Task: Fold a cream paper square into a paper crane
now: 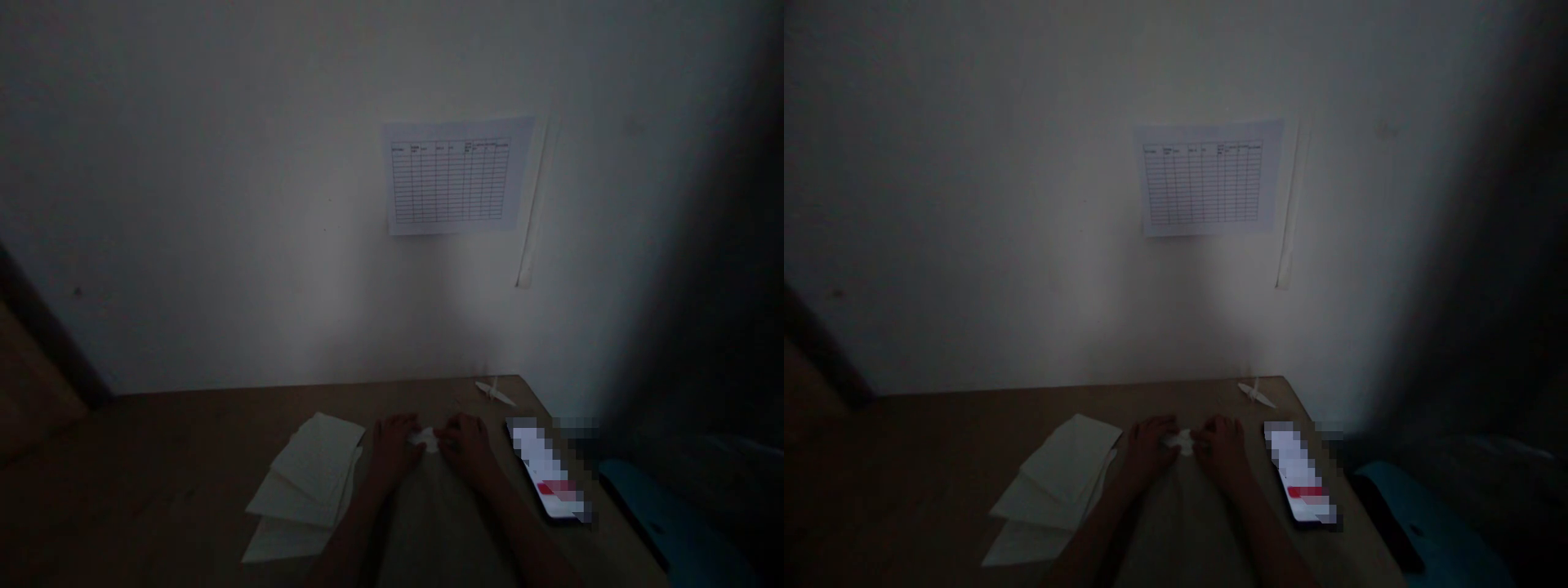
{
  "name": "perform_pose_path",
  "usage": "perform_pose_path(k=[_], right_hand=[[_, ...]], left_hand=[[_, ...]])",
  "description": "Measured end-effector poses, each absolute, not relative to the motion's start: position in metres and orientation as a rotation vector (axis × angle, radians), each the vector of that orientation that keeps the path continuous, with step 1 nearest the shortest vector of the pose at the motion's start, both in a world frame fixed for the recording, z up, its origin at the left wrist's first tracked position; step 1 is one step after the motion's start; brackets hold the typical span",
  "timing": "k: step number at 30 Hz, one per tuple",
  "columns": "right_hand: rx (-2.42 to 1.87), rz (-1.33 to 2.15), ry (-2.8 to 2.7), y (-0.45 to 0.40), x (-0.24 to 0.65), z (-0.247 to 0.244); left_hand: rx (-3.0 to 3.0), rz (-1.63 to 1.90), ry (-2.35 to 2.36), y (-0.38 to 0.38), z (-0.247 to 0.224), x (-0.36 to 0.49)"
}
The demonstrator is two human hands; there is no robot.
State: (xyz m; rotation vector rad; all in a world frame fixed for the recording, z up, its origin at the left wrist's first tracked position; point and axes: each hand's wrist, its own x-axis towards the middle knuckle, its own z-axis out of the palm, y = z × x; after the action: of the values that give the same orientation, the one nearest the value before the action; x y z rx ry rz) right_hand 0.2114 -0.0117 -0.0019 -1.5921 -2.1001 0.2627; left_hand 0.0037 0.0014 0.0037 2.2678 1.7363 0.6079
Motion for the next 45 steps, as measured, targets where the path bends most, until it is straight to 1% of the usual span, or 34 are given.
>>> perform_pose_path(k=[10,22,32,39,45], right_hand=[[-1.587,0.307,-2.064,-0.007,0.214,-0.009],[-1.467,0.294,-1.929,0.004,0.216,-0.018],[-1.347,0.245,-1.864,0.007,0.216,-0.025],[-1.327,0.261,-1.874,0.003,0.217,-0.016],[-1.391,0.251,-1.96,-0.002,0.216,-0.007]], left_hand=[[2.268,0.559,1.773,0.004,0.003,0.004],[2.304,0.625,1.729,0.001,0.013,0.01],[2.324,0.761,1.69,0.008,-0.006,0.008],[2.337,0.877,1.613,0.006,0.002,0.007],[2.308,0.895,1.561,0.002,0.004,0.006]])
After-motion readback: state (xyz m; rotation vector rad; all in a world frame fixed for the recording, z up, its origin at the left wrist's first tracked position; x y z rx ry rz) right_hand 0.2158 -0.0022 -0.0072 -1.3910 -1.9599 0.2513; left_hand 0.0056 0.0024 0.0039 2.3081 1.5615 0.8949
